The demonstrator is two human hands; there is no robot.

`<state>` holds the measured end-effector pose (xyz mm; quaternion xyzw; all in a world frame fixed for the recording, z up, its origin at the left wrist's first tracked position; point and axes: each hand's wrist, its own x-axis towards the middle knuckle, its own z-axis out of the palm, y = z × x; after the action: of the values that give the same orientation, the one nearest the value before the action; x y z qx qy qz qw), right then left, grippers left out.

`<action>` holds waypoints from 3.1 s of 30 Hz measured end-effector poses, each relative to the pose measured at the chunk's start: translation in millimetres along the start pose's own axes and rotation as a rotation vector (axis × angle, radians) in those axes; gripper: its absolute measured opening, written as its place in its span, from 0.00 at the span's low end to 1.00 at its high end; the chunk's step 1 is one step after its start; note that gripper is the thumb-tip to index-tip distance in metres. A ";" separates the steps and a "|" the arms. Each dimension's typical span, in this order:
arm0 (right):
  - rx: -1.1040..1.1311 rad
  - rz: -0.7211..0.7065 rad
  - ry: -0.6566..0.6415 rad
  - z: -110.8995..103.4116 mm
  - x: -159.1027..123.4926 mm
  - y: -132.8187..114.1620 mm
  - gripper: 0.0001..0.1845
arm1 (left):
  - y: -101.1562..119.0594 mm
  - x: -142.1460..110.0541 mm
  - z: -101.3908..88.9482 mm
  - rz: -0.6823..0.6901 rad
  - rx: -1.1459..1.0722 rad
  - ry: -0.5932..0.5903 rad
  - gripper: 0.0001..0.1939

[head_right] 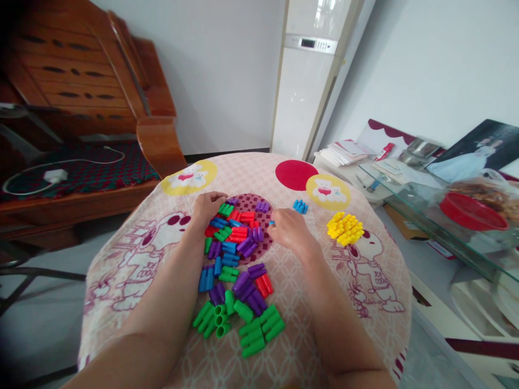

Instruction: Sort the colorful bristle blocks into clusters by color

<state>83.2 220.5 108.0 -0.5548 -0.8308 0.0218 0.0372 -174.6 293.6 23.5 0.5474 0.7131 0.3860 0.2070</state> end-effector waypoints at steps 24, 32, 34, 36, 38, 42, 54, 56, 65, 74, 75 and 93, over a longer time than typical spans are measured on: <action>-0.038 0.428 0.043 15.0 12.3 101.6 0.10 | -2.0 4.6 1.3 -0.002 0.044 -0.010 0.14; -0.011 0.442 0.246 50.0 24.6 111.4 0.20 | -1.3 3.9 0.8 -0.001 0.056 -0.014 0.15; 0.033 0.415 0.270 53.9 26.4 112.9 0.21 | -0.6 3.6 0.5 -0.002 0.054 -0.015 0.14; 0.080 0.401 0.287 55.0 27.3 114.3 0.22 | -0.1 3.4 0.3 -0.001 0.053 -0.015 0.14; 0.115 0.395 0.286 54.8 27.6 115.0 0.22 | 0.1 3.1 0.3 0.001 0.051 -0.011 0.14; 0.157 0.390 0.250 51.5 25.7 114.8 0.23 | 1.4 1.3 0.2 -0.008 0.043 -0.004 0.14; 0.491 -0.091 0.233 6.0 9.7 7.7 0.12 | 7.4 -3.3 -1.5 -0.018 0.038 -0.008 0.13; 0.502 -0.273 0.071 10.5 4.1 -26.4 0.10 | 7.3 -3.5 -1.5 -0.017 0.028 -0.009 0.13; 0.213 -0.458 -0.214 27.0 -10.8 -81.5 0.16 | 6.3 -3.4 -0.8 -0.013 0.018 -0.013 0.14; 0.114 -0.285 -0.143 24.9 -3.3 -56.3 0.12 | 7.8 -2.9 -1.7 -0.020 0.017 -0.020 0.14; 0.115 -0.286 -0.144 25.2 -3.0 -57.3 0.11 | 7.9 -2.9 -1.7 -0.022 0.021 -0.019 0.14; 0.387 0.207 0.281 29.5 23.0 11.7 0.09 | 5.0 -0.6 -2.6 -0.014 0.037 -0.019 0.14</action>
<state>82.6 246.3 78.5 -0.6169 -0.7367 0.1068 0.2556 -173.1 292.6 29.0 0.5498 0.7220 0.3660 0.2061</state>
